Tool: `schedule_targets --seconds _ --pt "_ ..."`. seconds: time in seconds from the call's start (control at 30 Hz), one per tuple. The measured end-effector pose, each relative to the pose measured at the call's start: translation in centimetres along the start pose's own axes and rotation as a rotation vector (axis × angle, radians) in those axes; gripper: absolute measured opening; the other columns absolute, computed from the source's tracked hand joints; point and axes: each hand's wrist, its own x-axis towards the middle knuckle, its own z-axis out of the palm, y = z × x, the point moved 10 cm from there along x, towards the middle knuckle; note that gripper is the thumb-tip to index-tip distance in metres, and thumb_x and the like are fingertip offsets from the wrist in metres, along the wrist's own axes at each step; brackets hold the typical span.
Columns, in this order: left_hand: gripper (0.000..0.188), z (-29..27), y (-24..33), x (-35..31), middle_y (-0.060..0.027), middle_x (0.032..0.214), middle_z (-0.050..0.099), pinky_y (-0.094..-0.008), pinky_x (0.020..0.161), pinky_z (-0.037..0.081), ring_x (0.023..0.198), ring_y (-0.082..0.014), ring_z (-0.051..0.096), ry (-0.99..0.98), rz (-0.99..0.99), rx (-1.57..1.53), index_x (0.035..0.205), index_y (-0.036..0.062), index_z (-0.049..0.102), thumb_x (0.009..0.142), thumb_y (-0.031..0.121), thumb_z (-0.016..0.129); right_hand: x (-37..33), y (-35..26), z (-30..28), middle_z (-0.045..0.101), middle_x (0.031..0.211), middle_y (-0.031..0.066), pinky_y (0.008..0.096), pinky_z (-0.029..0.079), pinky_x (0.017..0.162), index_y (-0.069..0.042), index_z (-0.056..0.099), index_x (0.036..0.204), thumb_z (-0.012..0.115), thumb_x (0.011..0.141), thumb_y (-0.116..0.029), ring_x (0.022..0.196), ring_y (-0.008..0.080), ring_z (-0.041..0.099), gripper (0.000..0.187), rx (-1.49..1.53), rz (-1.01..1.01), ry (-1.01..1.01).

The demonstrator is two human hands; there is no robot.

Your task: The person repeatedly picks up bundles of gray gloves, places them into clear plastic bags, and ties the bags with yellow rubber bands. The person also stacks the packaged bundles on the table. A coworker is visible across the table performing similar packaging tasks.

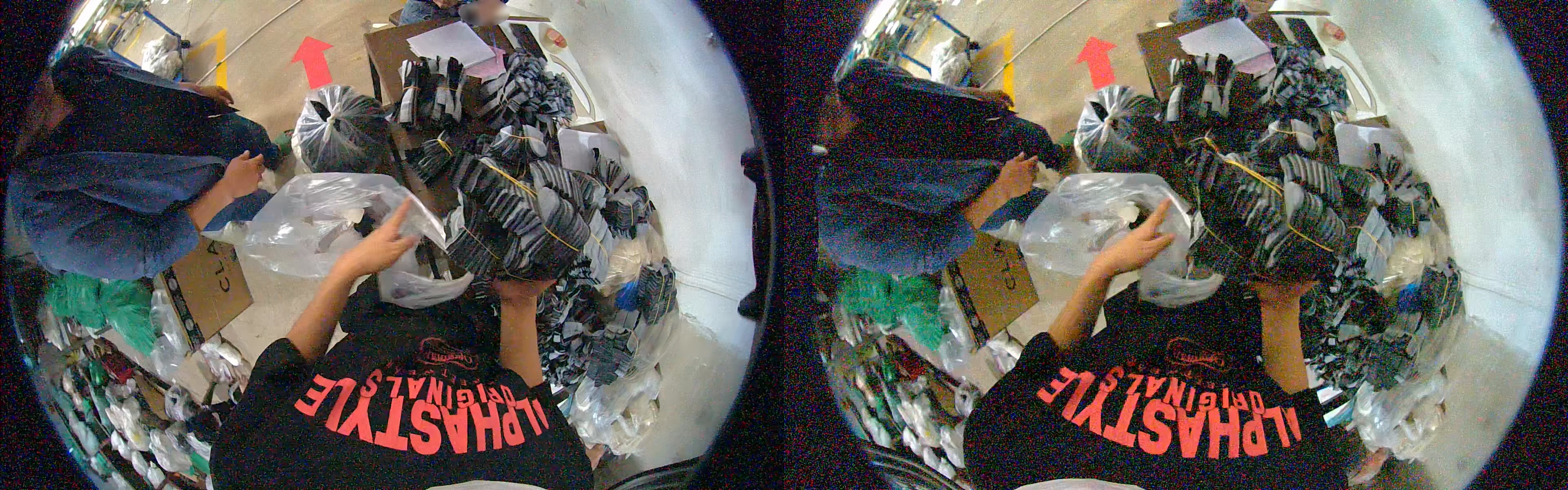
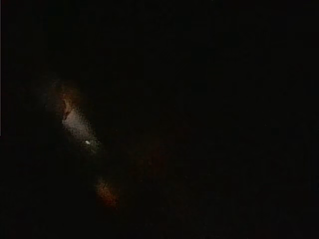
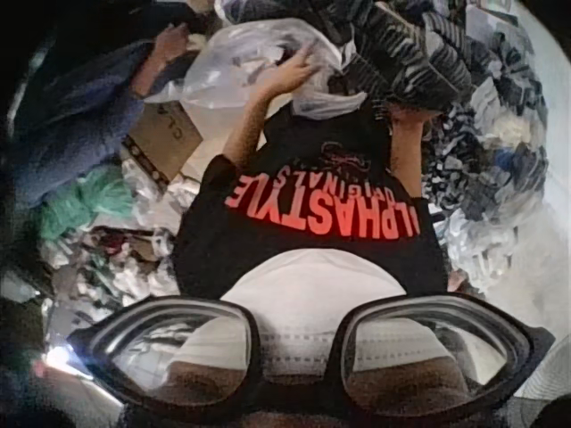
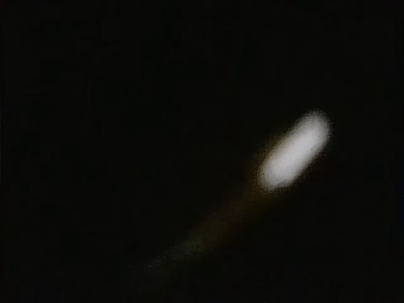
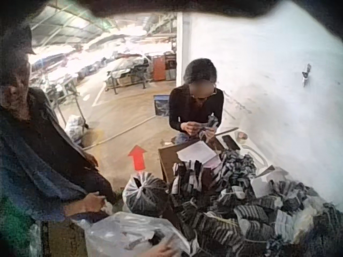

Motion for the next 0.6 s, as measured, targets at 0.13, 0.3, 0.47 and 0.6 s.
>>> schedule_targets --seconds 0.13,0.3,0.47,0.6 --pt "0.09 3.8 0.5 2.2 -0.0256 0.165 0.018 -0.0347 0.124 0.017 0.154 -0.034 0.018 -0.006 0.103 0.003 0.162 0.0064 0.003 0.091 0.009 0.059 -0.6 -1.9 -1.5 0.033 0.163 0.0106 0.0594 0.023 0.12 -0.018 0.033 0.158 0.047 0.088 -0.073 0.15 0.0365 0.028 0.091 -0.357 -0.105 0.046" --pt "0.084 6.1 -1.9 1.3 -0.0192 0.167 0.019 -0.0359 0.124 0.015 0.155 -0.0295 0.018 -0.121 0.116 -0.091 0.161 0.0028 0.016 0.088 0.008 0.058 -1.4 0.1 1.0 0.031 0.164 0.0115 0.0629 0.025 0.118 -0.017 0.03 0.16 0.05 0.086 -0.078 0.151 0.0381 0.024 0.098 -0.346 0.015 -0.291" --pt "0.067 5.0 -9.9 0.7 -0.0142 0.145 0.053 -0.0392 0.107 0.043 0.131 -0.0262 0.052 0.047 -0.163 -0.613 0.147 0.0053 0.045 0.081 -0.001 0.056 -2.4 0.8 1.5 0.037 0.16 0.0126 0.0617 0.031 0.116 -0.015 0.035 0.157 0.052 0.086 -0.077 0.147 0.0394 0.031 0.095 -0.201 0.052 -0.282" --pt "0.037 0.6 -14.3 -1.9 -0.0053 0.105 0.067 -0.0256 0.081 0.049 0.092 -0.0134 0.061 0.475 -0.267 -0.498 0.113 0.0042 0.064 0.084 -0.005 0.044 -2.8 1.3 1.2 0.041 0.157 0.0131 0.0592 0.033 0.116 -0.013 0.04 0.154 0.051 0.088 -0.075 0.143 0.0395 0.036 0.091 -0.181 0.008 -0.127"
